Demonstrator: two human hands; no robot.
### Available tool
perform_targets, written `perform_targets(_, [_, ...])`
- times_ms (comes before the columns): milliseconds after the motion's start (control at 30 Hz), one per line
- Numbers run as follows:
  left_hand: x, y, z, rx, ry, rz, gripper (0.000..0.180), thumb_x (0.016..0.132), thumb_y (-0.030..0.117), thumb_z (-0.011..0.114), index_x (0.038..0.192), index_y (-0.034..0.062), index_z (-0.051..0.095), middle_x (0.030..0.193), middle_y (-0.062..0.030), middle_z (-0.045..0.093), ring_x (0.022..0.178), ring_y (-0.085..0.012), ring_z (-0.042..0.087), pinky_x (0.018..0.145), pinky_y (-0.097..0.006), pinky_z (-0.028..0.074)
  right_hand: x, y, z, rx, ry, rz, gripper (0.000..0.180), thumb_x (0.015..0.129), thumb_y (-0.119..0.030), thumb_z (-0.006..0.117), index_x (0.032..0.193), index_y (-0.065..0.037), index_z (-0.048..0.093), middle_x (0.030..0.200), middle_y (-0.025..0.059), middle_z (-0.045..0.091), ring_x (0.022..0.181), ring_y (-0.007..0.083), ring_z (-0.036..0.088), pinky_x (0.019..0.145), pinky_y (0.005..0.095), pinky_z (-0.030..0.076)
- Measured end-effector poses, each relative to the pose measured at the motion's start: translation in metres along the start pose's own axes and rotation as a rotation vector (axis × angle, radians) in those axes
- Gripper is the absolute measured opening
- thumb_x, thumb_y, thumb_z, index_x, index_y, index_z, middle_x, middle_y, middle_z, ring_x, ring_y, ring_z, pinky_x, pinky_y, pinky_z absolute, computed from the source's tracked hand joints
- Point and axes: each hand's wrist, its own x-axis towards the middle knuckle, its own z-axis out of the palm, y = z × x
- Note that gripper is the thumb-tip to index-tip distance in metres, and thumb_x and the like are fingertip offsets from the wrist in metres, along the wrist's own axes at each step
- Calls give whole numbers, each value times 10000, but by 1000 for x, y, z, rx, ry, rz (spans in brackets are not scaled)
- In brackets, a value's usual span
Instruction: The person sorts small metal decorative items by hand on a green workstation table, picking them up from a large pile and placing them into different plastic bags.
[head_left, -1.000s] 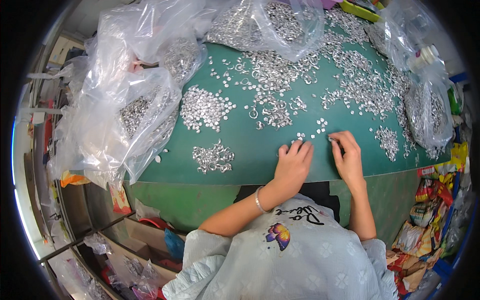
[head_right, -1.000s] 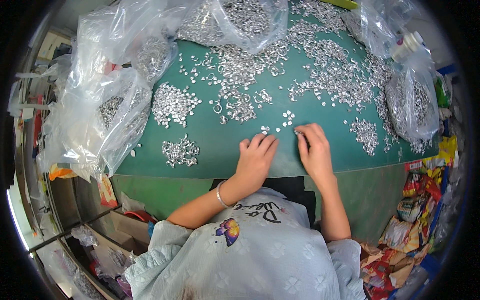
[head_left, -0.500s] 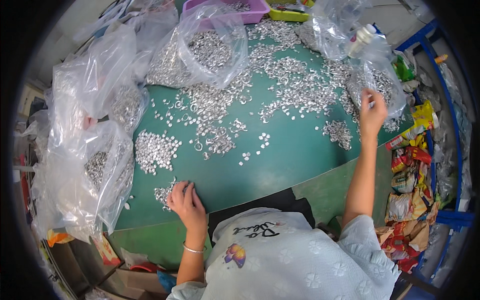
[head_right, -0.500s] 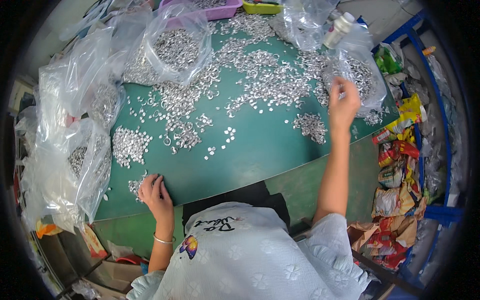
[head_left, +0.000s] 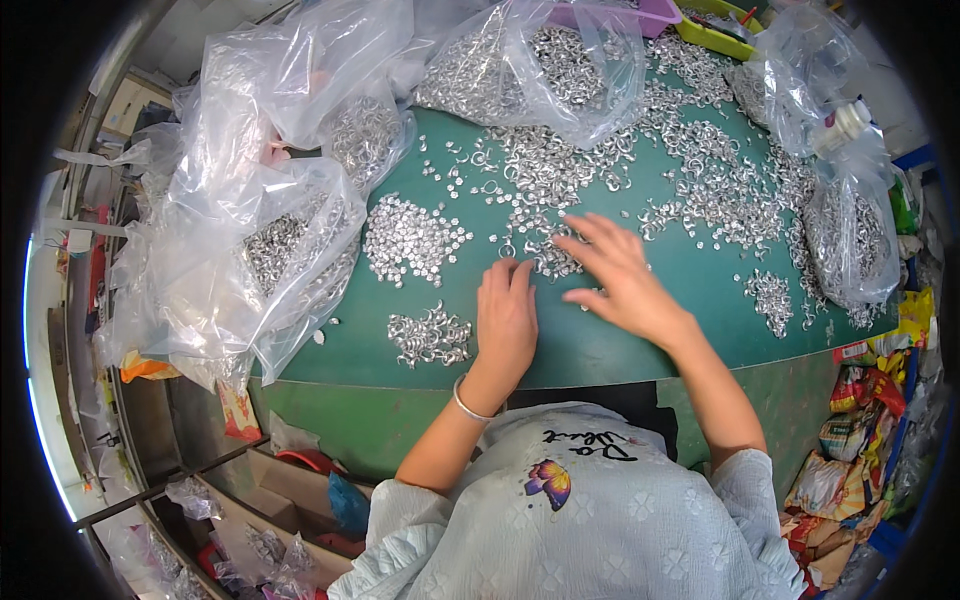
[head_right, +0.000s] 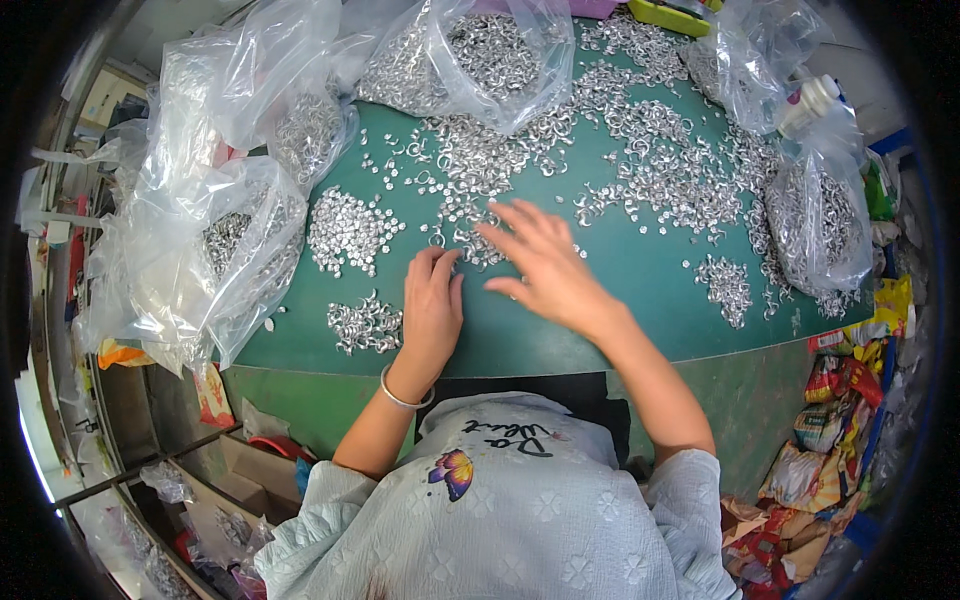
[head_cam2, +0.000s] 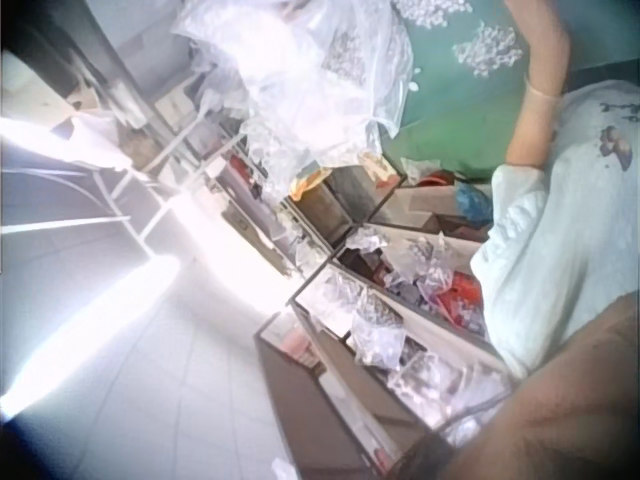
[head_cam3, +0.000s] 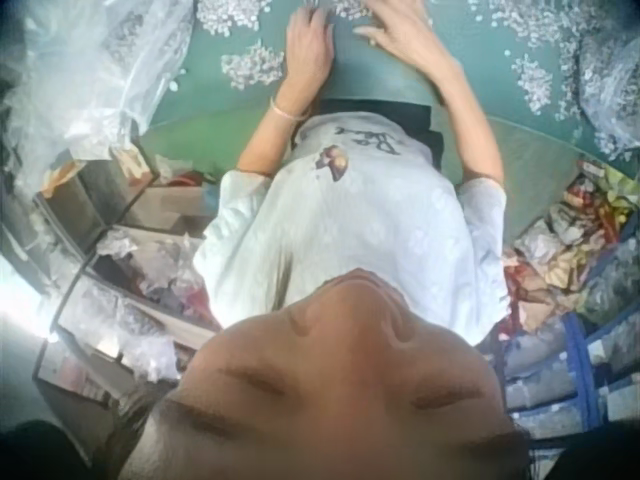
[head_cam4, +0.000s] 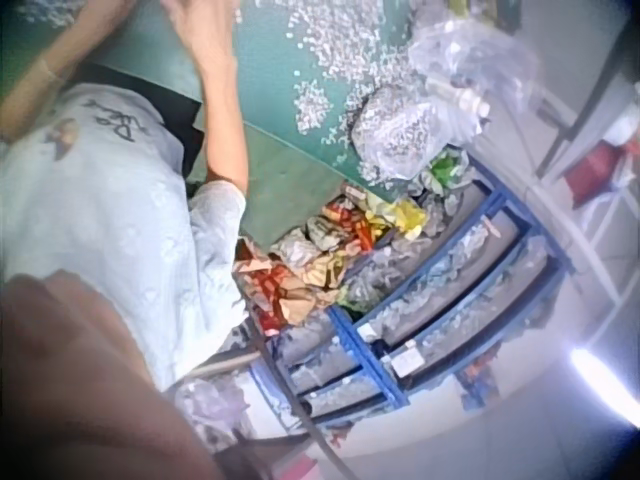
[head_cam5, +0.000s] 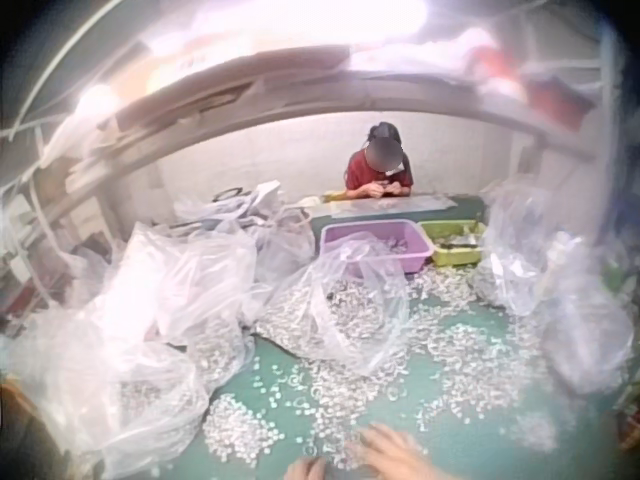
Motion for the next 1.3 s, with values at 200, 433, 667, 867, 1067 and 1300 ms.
perform_targets(200, [-7,-1,0,-289,-87,-34,344,835,-72,576,1175,-24,557,1139,-187,537,1002,-361,557,844,-405,477,-11,22,15,-106,33,-53,291,770,-76,689,1052,-79,619,1199,85,564,1111,283,530,930,410,415])
perform_targets(433, [-4,18,3,-286,21,16,397,813,-38,624,1202,11,559,1167,-144,527,1049,-323,524,880,-412,428,-20,58,-23,-253,295,72,248,737,43,629,971,-38,620,1028,104,597,978,301,552,845,397,433])
perform_targets(667, [-6,15,0,-40,-131,-5,361,798,40,691,1146,47,597,1133,-127,545,1048,-298,521,873,-391,395,-10,8,12,-101,134,103,209,757,-49,711,949,-44,629,986,94,585,943,286,536,821,398,415])
perform_targets(867, [-10,3,-7,-75,26,-4,344,810,55,673,1141,37,581,1126,-114,537,1022,-297,514,836,-404,386,-14,17,9,-102,226,148,209,750,-73,724,940,-43,644,971,68,569,930,263,525,804,374,395])
perform_targets(1067, [-14,0,-5,-18,-72,-2,393,808,0,667,1186,44,567,1089,-123,558,1012,-308,533,834,-391,404,-7,4,22,-152,62,84,241,762,-67,709,993,-35,650,957,63,568,932,248,531,795,356,399])
perform_targets(1300, [-28,-5,-23,-16,-24,-14,422,818,14,650,1226,23,541,1124,-131,542,1009,-304,518,843,-397,396,-6,-8,19,-88,48,89,242,767,-7,677,1004,-11,628,953,91,566,915,274,542,790,375,426])
